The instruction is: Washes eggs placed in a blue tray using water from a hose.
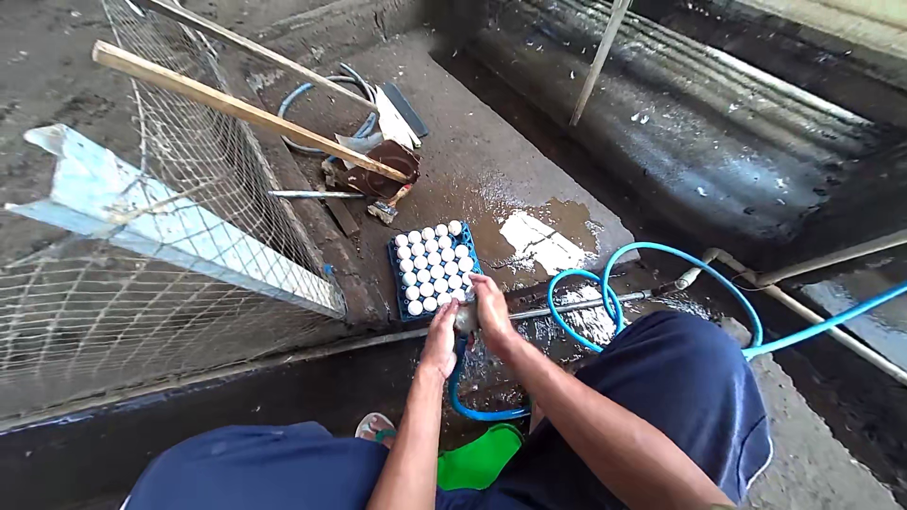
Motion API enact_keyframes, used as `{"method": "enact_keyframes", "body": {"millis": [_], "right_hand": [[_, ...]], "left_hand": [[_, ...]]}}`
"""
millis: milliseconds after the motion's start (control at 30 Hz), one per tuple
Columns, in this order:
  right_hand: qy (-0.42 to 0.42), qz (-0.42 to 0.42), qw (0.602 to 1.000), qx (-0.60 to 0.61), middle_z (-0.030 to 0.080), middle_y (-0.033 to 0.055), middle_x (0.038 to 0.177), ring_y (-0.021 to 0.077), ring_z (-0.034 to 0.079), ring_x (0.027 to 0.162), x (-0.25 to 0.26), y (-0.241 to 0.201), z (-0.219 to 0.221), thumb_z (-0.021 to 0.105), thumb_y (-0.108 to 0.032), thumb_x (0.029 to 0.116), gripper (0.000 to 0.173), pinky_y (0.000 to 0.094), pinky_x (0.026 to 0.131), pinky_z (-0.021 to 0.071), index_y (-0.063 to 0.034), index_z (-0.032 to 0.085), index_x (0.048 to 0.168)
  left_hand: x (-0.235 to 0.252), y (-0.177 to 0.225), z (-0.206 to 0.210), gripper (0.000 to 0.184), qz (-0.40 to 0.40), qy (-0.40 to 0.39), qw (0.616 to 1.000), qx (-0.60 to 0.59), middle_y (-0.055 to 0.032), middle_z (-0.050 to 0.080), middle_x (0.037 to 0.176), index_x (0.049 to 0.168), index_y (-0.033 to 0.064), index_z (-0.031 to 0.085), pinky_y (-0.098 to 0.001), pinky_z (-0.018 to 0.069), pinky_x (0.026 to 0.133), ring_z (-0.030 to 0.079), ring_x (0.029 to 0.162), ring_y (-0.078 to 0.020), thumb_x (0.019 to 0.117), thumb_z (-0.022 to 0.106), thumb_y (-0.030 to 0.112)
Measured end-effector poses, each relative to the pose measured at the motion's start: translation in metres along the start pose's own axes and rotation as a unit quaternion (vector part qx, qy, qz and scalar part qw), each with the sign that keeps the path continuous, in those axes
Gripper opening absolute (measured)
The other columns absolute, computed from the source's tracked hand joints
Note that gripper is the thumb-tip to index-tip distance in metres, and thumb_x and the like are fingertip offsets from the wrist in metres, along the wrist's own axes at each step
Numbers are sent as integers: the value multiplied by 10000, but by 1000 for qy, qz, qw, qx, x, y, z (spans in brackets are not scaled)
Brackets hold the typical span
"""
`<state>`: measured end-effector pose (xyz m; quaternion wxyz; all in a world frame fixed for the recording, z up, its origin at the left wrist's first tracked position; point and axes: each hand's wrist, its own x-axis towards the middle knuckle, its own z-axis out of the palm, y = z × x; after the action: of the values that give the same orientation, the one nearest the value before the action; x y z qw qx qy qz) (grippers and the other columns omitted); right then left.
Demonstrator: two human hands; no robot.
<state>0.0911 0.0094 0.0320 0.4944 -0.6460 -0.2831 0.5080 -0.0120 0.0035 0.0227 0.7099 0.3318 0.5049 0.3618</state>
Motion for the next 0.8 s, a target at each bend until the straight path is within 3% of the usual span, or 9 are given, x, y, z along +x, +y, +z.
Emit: {"method": "enact_keyframes", "body": {"millis": [67, 100, 200, 300, 433, 533, 667, 733, 800], "right_hand": [[-19, -63, 995, -81, 498, 213, 1517, 292, 466, 1423, -16, 6, 8, 419, -192, 1048, 418, 476, 1157, 397, -30, 603, 1386], [-13, -57, 996, -74, 491, 206, 1530, 290, 437, 1453, -15, 9, 9, 440, -190, 1034, 412, 481, 1180, 374, -37, 625, 1369], [34, 49, 998, 18, 656, 159, 1228, 245, 622, 1110, -6, 8, 12, 471, -189, 1043, 346, 476, 919, 506, -51, 629, 1318], [16, 16, 1000, 19, 629, 181, 1306, 254, 601, 1192, -25, 6, 15, 414, -189, 1066, 382, 473, 998, 481, -14, 576, 1365], [23, 75, 996, 47, 616, 203, 1258, 279, 617, 1109, -3, 4, 5, 455, -183, 1057, 404, 483, 916, 518, -35, 493, 1431], [14, 25, 999, 35, 620, 158, 1329, 222, 584, 1210, -21, 8, 10, 357, -200, 1088, 400, 445, 1015, 470, -24, 591, 1360], [26, 57, 998, 29, 623, 181, 1277, 262, 602, 1150, -12, 6, 10, 381, -199, 1086, 393, 481, 946, 496, -37, 542, 1406], [10, 2, 1000, 10, 586, 186, 1393, 254, 553, 1286, -27, 4, 13, 328, -187, 1087, 430, 476, 1068, 442, -14, 549, 1413], [24, -1, 1000, 11, 597, 194, 1384, 262, 570, 1271, -24, 10, 11, 347, -160, 1071, 429, 478, 1060, 456, -23, 562, 1415]], "left_hand": [[0, -9, 8, 436, 77, 38, 995, 59, -127, 638, 1192, 1358, -36, 532, -302, 514, 923, 614, 1039, -115, 1126, 259, 214], [0, -12, 11, 435, 104, 64, 986, 111, -153, 644, 1187, 1309, -61, 572, -328, 498, 965, 611, 1071, -141, 1116, 268, 182], [2, -12, 17, 429, 101, 129, 962, 220, -146, 648, 931, 1039, -35, 674, -427, 507, 794, 614, 866, -209, 1096, 333, 219], [-3, -2, 18, 407, 101, 135, 960, 222, -170, 666, 944, 1036, -78, 681, -419, 495, 870, 622, 907, -208, 1098, 358, 162], [-4, -4, 19, 418, 89, 101, 969, 207, -111, 632, 885, 980, -32, 678, -407, 493, 793, 595, 851, -181, 1084, 354, 210], [-3, -3, 19, 418, 97, 138, 961, 219, -89, 580, 764, 870, -34, 648, -405, 481, 733, 566, 747, -174, 1085, 368, 189], [2, -9, 18, 383, 122, 138, 956, 228, -54, 566, 734, 831, 3, 646, -388, 477, 704, 558, 723, -151, 1054, 395, 186], [1, -3, 19, 387, 122, 154, 952, 236, -98, 600, 772, 891, -51, 672, -398, 481, 747, 572, 754, -165, 1073, 400, 156], [-3, -9, 18, 402, 106, 139, 961, 213, -82, 613, 784, 921, -32, 679, -378, 502, 741, 588, 750, -148, 1084, 378, 179]]}}
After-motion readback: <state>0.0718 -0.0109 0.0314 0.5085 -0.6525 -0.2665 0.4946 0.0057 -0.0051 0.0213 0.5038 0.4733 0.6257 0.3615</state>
